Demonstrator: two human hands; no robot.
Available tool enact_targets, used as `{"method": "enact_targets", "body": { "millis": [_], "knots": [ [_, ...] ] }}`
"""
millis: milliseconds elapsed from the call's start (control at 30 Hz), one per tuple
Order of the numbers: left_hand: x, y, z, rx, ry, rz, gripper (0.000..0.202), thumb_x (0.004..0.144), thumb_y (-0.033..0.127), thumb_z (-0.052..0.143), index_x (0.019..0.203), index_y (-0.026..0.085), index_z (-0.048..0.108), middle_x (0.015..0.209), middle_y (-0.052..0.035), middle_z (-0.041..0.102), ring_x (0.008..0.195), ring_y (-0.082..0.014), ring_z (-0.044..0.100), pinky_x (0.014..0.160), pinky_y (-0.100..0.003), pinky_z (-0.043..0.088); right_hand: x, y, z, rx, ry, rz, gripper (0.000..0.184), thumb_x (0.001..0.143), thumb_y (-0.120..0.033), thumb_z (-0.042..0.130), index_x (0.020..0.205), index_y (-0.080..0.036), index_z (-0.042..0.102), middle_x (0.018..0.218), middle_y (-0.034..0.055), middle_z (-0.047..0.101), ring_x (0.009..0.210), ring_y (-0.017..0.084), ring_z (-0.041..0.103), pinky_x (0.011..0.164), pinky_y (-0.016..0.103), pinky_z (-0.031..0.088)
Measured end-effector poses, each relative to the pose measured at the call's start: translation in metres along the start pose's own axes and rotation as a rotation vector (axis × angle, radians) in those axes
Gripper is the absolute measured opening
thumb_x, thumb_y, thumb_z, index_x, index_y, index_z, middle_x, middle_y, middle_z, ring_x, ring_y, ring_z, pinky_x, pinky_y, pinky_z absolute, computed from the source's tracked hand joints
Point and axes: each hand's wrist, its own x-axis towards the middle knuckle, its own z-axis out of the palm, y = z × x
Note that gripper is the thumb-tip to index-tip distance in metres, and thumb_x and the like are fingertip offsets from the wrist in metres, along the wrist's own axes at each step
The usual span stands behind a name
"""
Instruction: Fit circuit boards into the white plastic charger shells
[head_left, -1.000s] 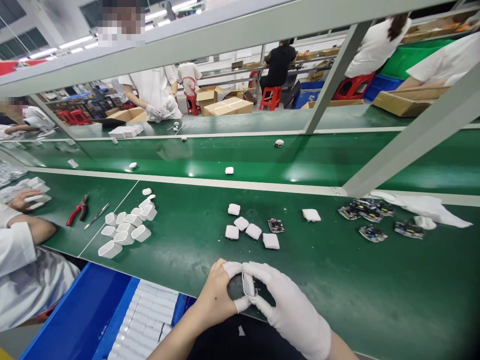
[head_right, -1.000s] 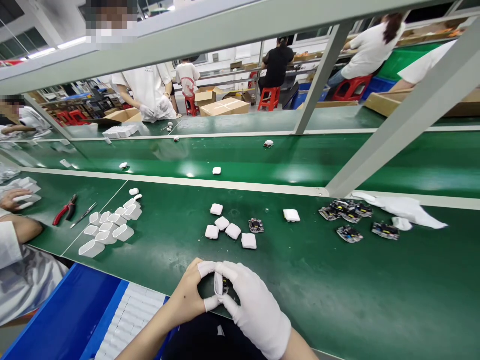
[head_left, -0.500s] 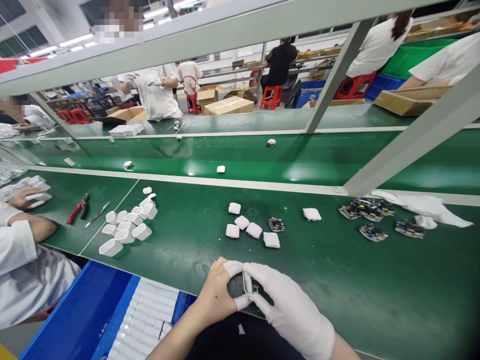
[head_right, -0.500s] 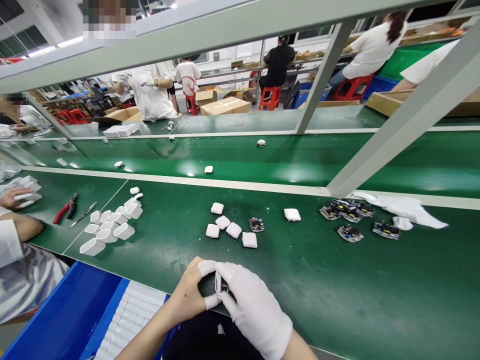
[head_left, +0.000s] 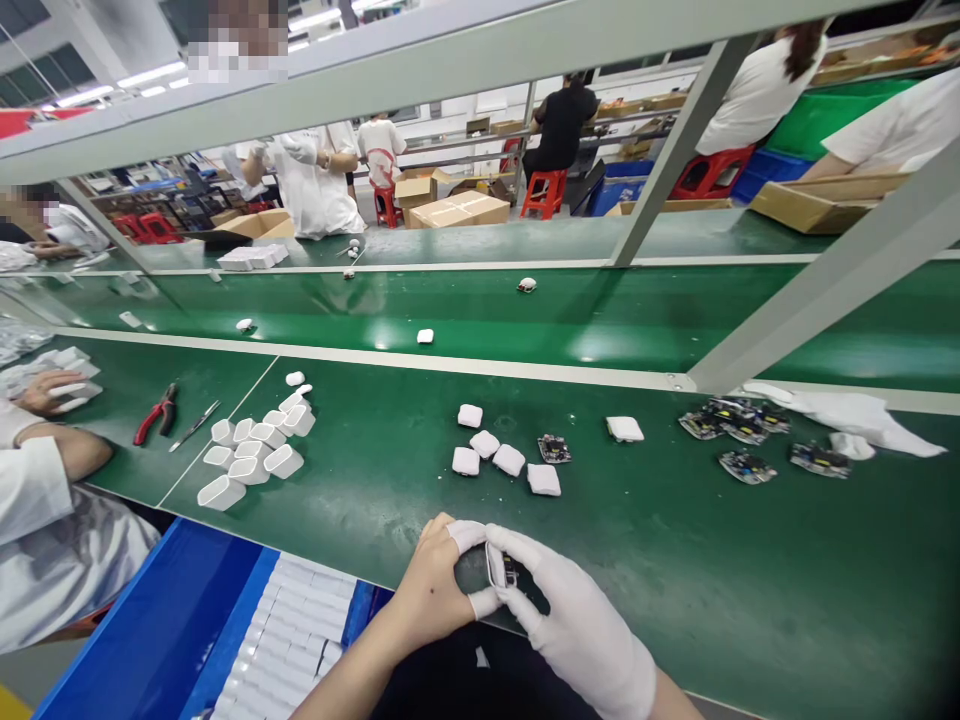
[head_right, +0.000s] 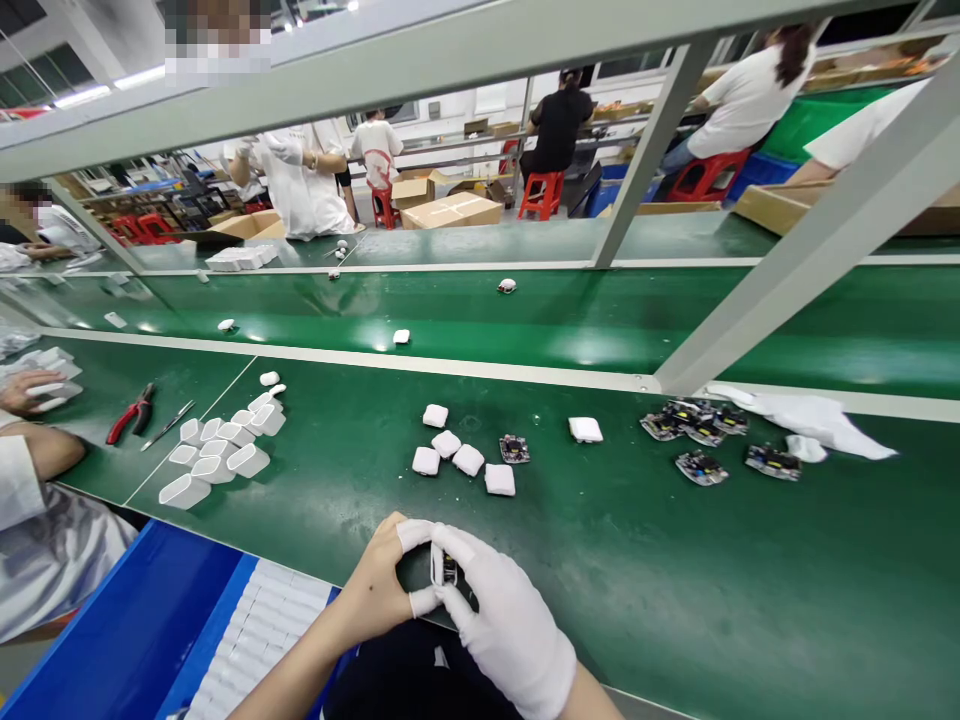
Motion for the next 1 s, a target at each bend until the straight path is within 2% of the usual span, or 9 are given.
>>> {"method": "enact_targets", "body": {
  "millis": [133, 300, 467, 567, 633, 700, 800, 900, 1000],
  "knots": [
    [-0.001, -0.002, 0.001, 0.022, 0.034, 0.036, 0.045, 0.069, 0.02, 0.073, 0.112, 0.021, 0.061, 0.108, -0.0065, 0.068, 0.092, -0.0227, 0.054, 0.084, -0.039, 0.046, -0.003, 0.0, 0.002, 0.062, -0.004, 0.067, 0.046, 0.09, -0.024, 0.052, 0.135, -0.026, 0.048, 0.137, 0.0051, 0.052, 0.126, 0.025, 0.048, 0.108, 0.046, 0.04],
    [-0.004, 0.001, 0.003, 0.11, 0.136, 0.193, 0.047, 0.069, 0.018, 0.071, 0.114, 0.023, 0.058, 0.107, -0.0056, 0.069, 0.087, -0.0217, 0.056, 0.079, -0.037, 0.045, -0.003, -0.002, 0.002, 0.434, 0.023, 0.232, 0.071, 0.087, -0.041, 0.062, 0.147, -0.023, 0.029, 0.146, 0.0127, 0.039, 0.13, 0.028, 0.044, 0.109, 0.049, 0.038],
    [-0.006, 0.008, 0.003, 0.195, 0.321, 0.338, 0.051, 0.073, 0.014, 0.068, 0.121, 0.023, 0.053, 0.105, -0.0065, 0.07, 0.082, -0.0202, 0.057, 0.072, -0.034, 0.044, 0.0, -0.013, 0.004, 0.737, -0.063, 0.37, 0.068, 0.085, -0.054, 0.063, 0.138, -0.017, 0.042, 0.136, 0.0163, 0.051, 0.128, 0.029, 0.046, 0.109, 0.047, 0.038],
    [-0.006, 0.012, 0.004, 0.219, 0.335, 0.362, 0.052, 0.073, 0.016, 0.07, 0.121, 0.022, 0.054, 0.103, -0.0072, 0.07, 0.08, -0.0202, 0.057, 0.07, -0.034, 0.044, 0.001, -0.014, 0.01, 0.723, 0.017, 0.353, 0.06, 0.086, -0.057, 0.06, 0.131, -0.019, 0.049, 0.134, 0.0146, 0.052, 0.127, 0.029, 0.047, 0.109, 0.045, 0.039],
    [-0.005, 0.013, 0.006, 0.226, 0.332, 0.36, 0.052, 0.073, 0.017, 0.071, 0.121, 0.023, 0.054, 0.103, -0.007, 0.07, 0.079, -0.0203, 0.057, 0.07, -0.034, 0.044, 0.002, -0.011, 0.014, 0.663, 0.098, 0.324, 0.05, 0.089, -0.055, 0.057, 0.124, -0.02, 0.052, 0.132, 0.0136, 0.054, 0.122, 0.028, 0.051, 0.107, 0.044, 0.04],
    [-0.004, 0.013, 0.008, 0.216, 0.343, 0.338, 0.052, 0.072, 0.016, 0.071, 0.121, 0.023, 0.054, 0.103, -0.0069, 0.07, 0.079, -0.0204, 0.057, 0.071, -0.034, 0.044, 0.002, -0.005, 0.016, 0.649, 0.095, 0.292, 0.042, 0.091, -0.049, 0.056, 0.121, -0.021, 0.052, 0.13, 0.0124, 0.055, 0.117, 0.026, 0.055, 0.104, 0.043, 0.043],
    [-0.002, 0.014, 0.006, 0.099, 0.317, 0.312, 0.053, 0.07, 0.018, 0.072, 0.12, 0.023, 0.056, 0.104, -0.0073, 0.069, 0.082, -0.0209, 0.057, 0.074, -0.035, 0.046, -0.003, 0.002, 0.012, 0.533, 0.076, 0.225, 0.049, 0.09, -0.047, 0.058, 0.131, -0.024, 0.044, 0.134, 0.0113, 0.051, 0.119, 0.027, 0.053, 0.103, 0.046, 0.043],
    [-0.002, 0.018, 0.0, -0.132, 0.193, 0.193, 0.048, 0.066, 0.022, 0.073, 0.113, 0.021, 0.062, 0.1, -0.006, 0.069, 0.085, -0.0209, 0.056, 0.078, -0.034, 0.046, -0.011, 0.001, 0.0, 0.262, 0.149, -0.045, 0.064, 0.082, -0.045, 0.068, 0.136, -0.028, 0.04, 0.139, 0.0102, 0.045, 0.127, 0.032, 0.044, 0.104, 0.05, 0.04],
    [-0.004, 0.021, -0.003, -0.33, 0.084, 0.031, 0.043, 0.061, 0.027, 0.074, 0.102, 0.02, 0.067, 0.088, -0.0046, 0.066, 0.082, -0.02, 0.054, 0.075, -0.032, 0.045, -0.014, -0.012, -0.014, 0.088, 0.127, -0.373, 0.047, 0.082, -0.019, 0.065, 0.125, -0.028, 0.047, 0.119, 0.0062, 0.057, 0.117, 0.025, 0.052, 0.101, 0.041, 0.044]
  ]
}}
